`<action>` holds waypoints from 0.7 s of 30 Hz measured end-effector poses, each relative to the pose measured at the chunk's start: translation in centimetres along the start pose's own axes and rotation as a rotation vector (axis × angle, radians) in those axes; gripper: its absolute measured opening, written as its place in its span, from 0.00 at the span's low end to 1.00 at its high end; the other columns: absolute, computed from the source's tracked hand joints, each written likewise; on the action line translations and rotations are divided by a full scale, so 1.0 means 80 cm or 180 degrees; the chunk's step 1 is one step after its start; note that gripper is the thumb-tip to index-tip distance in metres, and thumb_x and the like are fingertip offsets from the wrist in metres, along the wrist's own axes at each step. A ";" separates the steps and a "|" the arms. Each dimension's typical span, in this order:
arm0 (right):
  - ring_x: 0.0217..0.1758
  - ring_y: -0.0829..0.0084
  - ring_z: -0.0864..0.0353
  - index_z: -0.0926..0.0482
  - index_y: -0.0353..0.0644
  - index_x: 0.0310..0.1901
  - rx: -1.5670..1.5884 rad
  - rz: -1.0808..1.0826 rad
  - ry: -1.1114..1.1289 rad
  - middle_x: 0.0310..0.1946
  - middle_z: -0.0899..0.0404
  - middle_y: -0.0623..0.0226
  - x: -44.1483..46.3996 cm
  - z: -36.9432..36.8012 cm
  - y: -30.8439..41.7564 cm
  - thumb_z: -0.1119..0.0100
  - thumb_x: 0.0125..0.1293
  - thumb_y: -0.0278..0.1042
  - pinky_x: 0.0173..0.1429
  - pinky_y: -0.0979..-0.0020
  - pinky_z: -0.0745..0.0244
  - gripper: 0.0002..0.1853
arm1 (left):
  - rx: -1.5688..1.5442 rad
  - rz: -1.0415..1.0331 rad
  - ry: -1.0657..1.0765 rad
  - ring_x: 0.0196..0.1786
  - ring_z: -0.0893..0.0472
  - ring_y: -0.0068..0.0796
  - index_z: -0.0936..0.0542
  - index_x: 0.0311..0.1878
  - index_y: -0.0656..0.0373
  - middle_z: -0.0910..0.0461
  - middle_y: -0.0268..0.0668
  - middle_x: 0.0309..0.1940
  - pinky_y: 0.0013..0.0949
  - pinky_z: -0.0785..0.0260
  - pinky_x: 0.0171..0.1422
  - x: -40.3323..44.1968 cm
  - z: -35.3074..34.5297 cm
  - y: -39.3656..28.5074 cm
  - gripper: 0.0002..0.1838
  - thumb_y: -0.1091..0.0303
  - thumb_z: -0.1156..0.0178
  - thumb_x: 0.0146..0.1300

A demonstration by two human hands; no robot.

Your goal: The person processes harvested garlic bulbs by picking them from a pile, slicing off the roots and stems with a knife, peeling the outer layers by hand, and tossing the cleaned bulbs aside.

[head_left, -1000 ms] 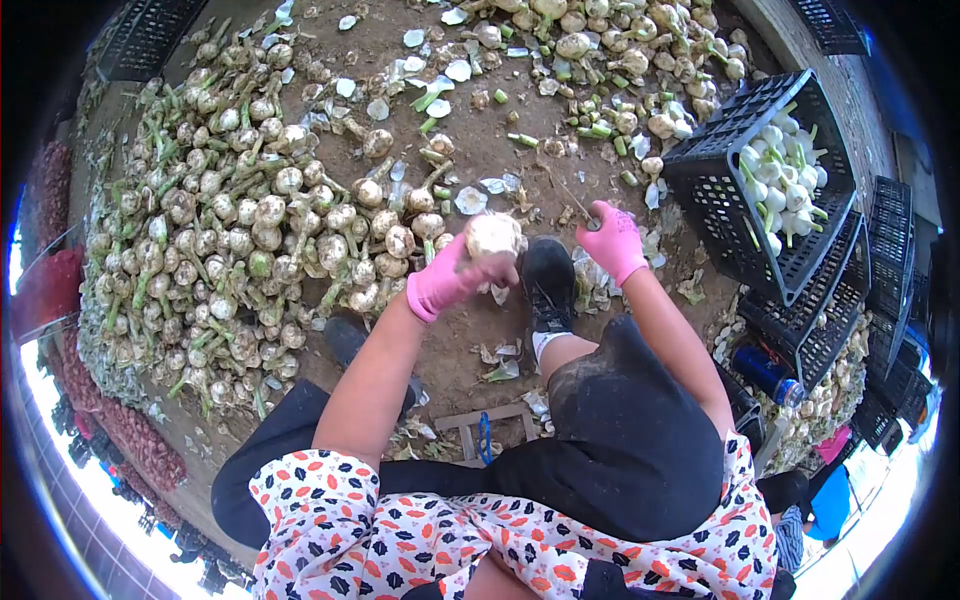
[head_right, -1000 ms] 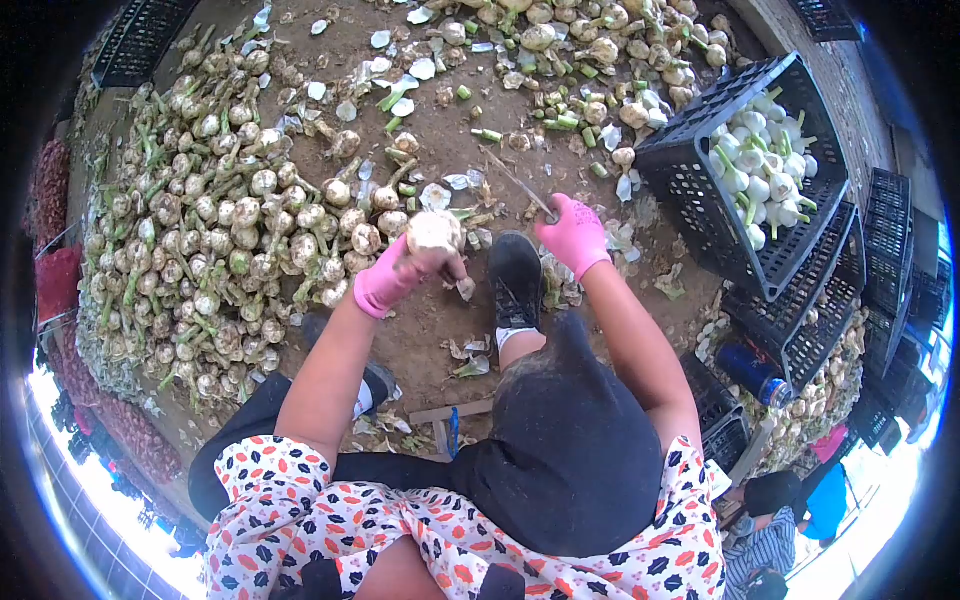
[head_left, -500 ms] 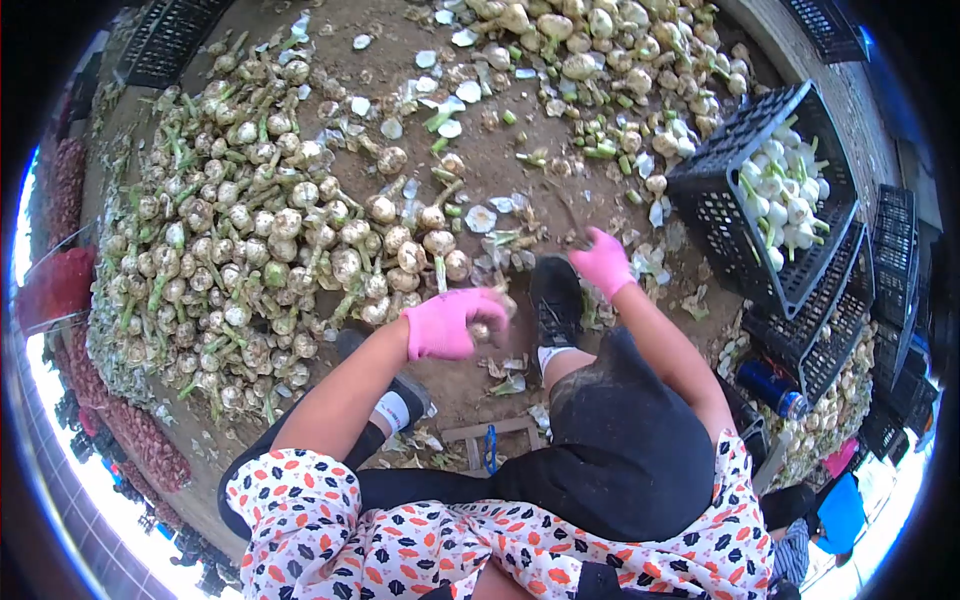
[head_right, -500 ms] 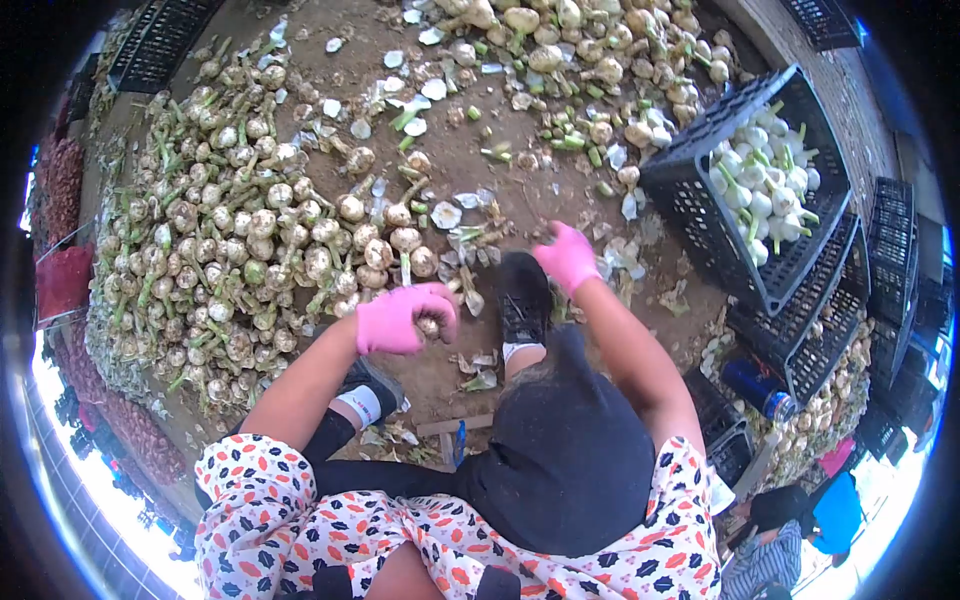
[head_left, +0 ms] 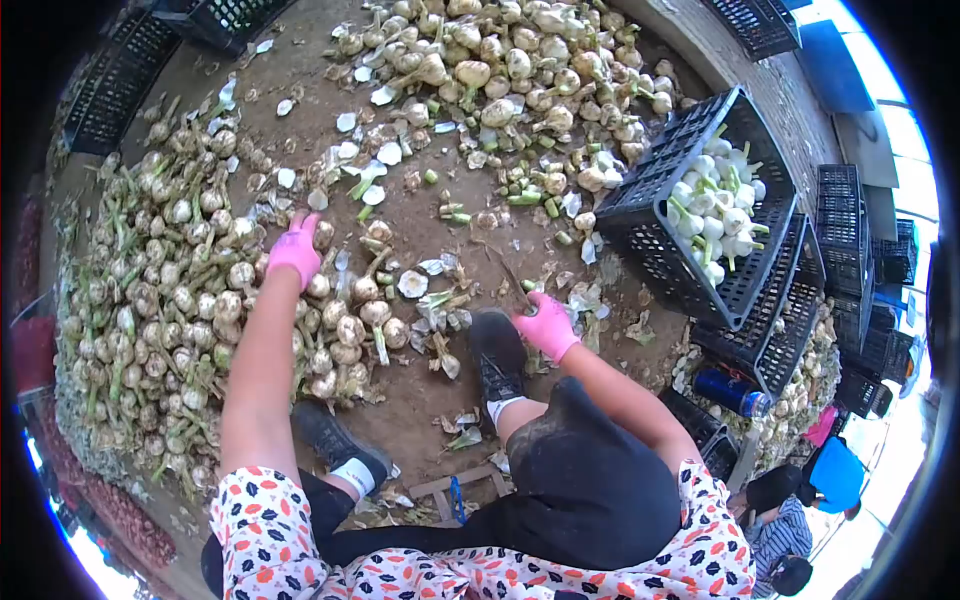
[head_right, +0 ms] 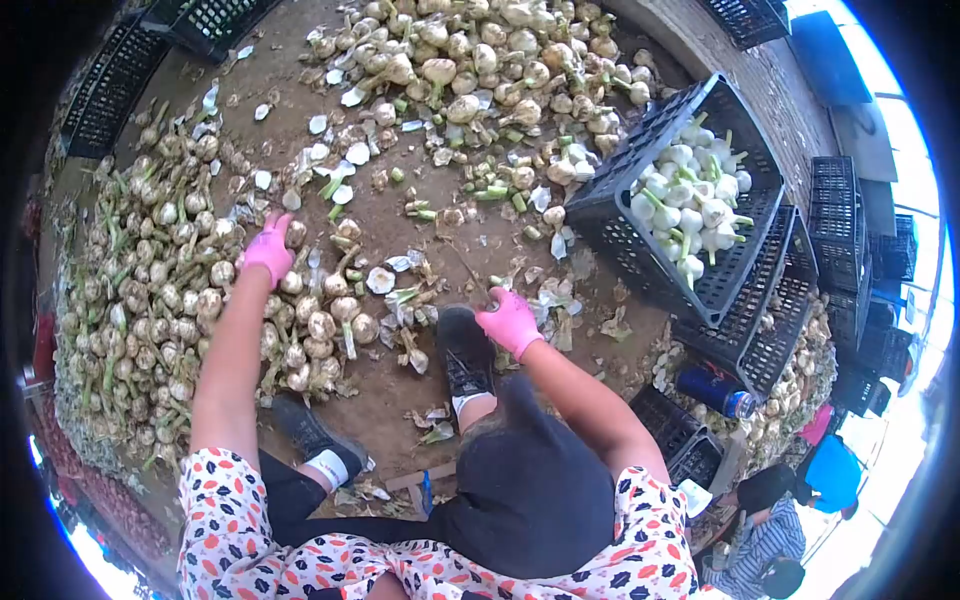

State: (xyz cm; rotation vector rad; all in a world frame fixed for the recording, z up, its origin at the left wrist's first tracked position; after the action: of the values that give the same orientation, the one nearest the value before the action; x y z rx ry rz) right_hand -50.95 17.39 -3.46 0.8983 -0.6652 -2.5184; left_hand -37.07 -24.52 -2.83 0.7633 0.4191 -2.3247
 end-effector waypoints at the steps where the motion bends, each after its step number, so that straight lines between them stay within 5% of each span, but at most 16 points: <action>1: 0.47 0.48 0.20 0.20 0.36 0.44 0.0006 0.0006 -0.0022 0.40 0.18 0.46 -0.001 0.000 0.001 0.35 0.51 0.48 0.52 0.59 0.26 0.25 | 0.0030 0.0074 -0.0295 0.62 0.28 0.51 0.40 0.69 0.50 0.45 0.42 0.73 0.44 0.34 0.67 -0.001 -0.012 0.000 0.38 0.70 0.38 0.54; 5: 0.45 0.49 0.20 0.20 0.37 0.39 0.0087 0.0078 0.0118 0.38 0.19 0.47 0.003 0.011 0.012 0.37 0.52 0.47 0.50 0.59 0.25 0.21 | -0.0820 0.0308 -0.0875 0.56 0.22 0.47 0.35 0.61 0.53 0.28 0.45 0.60 0.41 0.29 0.60 -0.008 -0.033 -0.009 0.33 0.69 0.32 0.52; 7: 0.42 0.48 0.20 0.21 0.38 0.33 0.0315 0.0289 -0.0055 0.34 0.19 0.49 0.000 0.014 0.029 0.37 0.52 0.43 0.47 0.58 0.25 0.15 | -0.3209 -0.0481 -0.1580 0.48 0.18 0.35 0.33 0.57 0.55 0.20 0.41 0.47 0.34 0.25 0.51 -0.024 -0.037 -0.041 0.31 0.75 0.30 0.50; 9: 0.41 0.48 0.21 0.24 0.40 0.30 0.0129 0.0543 0.0086 0.32 0.20 0.52 0.016 0.017 0.044 0.39 0.54 0.40 0.44 0.56 0.26 0.11 | -0.4600 -0.0653 -0.0819 0.40 0.19 0.25 0.31 0.54 0.56 0.19 0.36 0.39 0.27 0.25 0.44 -0.062 -0.021 -0.076 0.30 0.79 0.29 0.48; 13: 0.40 0.50 0.21 0.25 0.43 0.32 -0.0252 0.1144 0.0218 0.31 0.21 0.54 0.034 0.026 0.090 0.38 0.54 0.40 0.42 0.55 0.26 0.11 | -0.4124 -0.0602 -0.1048 0.39 0.18 0.23 0.25 0.50 0.59 0.17 0.35 0.38 0.28 0.24 0.43 -0.124 -0.015 -0.150 0.23 0.73 0.27 0.50; 15: 0.40 0.51 0.21 0.25 0.44 0.33 -0.0474 0.1199 0.0235 0.31 0.22 0.55 0.023 0.047 0.123 0.37 0.54 0.40 0.42 0.55 0.26 0.11 | -0.3873 -0.0314 -0.0390 0.40 0.17 0.24 0.23 0.48 0.61 0.16 0.34 0.37 0.31 0.24 0.44 -0.133 -0.024 -0.159 0.23 0.66 0.26 0.50; 16: 0.40 0.52 0.21 0.26 0.45 0.34 -0.0566 0.1459 0.0250 0.33 0.22 0.56 0.017 0.056 0.139 0.36 0.53 0.41 0.42 0.55 0.26 0.12 | -0.2988 -0.0855 -0.1094 0.40 0.17 0.25 0.23 0.46 0.62 0.16 0.35 0.36 0.33 0.24 0.45 -0.130 -0.038 -0.158 0.23 0.61 0.25 0.50; 17: 0.39 0.52 0.20 0.26 0.45 0.35 -0.0655 0.1724 0.0265 0.35 0.22 0.57 0.011 0.063 0.152 0.36 0.53 0.42 0.43 0.56 0.25 0.13 | -0.2137 -0.1201 -0.0602 0.40 0.17 0.27 0.23 0.47 0.63 0.16 0.36 0.37 0.33 0.24 0.46 -0.123 -0.052 -0.151 0.25 0.61 0.26 0.50; 20: 0.38 0.55 0.20 0.26 0.46 0.35 -0.0879 0.2329 0.0302 0.35 0.22 0.60 -0.010 0.075 0.181 0.33 0.48 0.41 0.40 0.57 0.25 0.16 | -0.5658 -0.0028 0.0612 0.40 0.17 0.27 0.20 0.45 0.63 0.15 0.38 0.38 0.31 0.25 0.48 -0.152 -0.042 -0.171 0.24 0.61 0.25 0.47; 21: 0.36 0.54 0.21 0.25 0.46 0.34 -0.1048 0.2552 0.0411 0.33 0.23 0.61 -0.016 0.077 0.189 0.31 0.44 0.40 0.39 0.58 0.25 0.16 | -0.4126 -0.0379 0.0172 0.41 0.18 0.25 0.19 0.44 0.63 0.15 0.37 0.38 0.31 0.26 0.48 -0.158 -0.035 -0.169 0.24 0.60 0.25 0.46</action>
State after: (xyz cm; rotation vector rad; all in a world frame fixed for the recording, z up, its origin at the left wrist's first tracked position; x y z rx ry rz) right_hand -51.20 7.55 9.62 0.5202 -0.4282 -1.7603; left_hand -37.06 -7.11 4.10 0.1265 1.7514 -1.5805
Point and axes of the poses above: each hand's wrist, its own x-axis towards the middle knuckle, its own z-axis out of the back of the hand, y = z × x, the point moved 1 cm from there along x, towards the middle knuckle
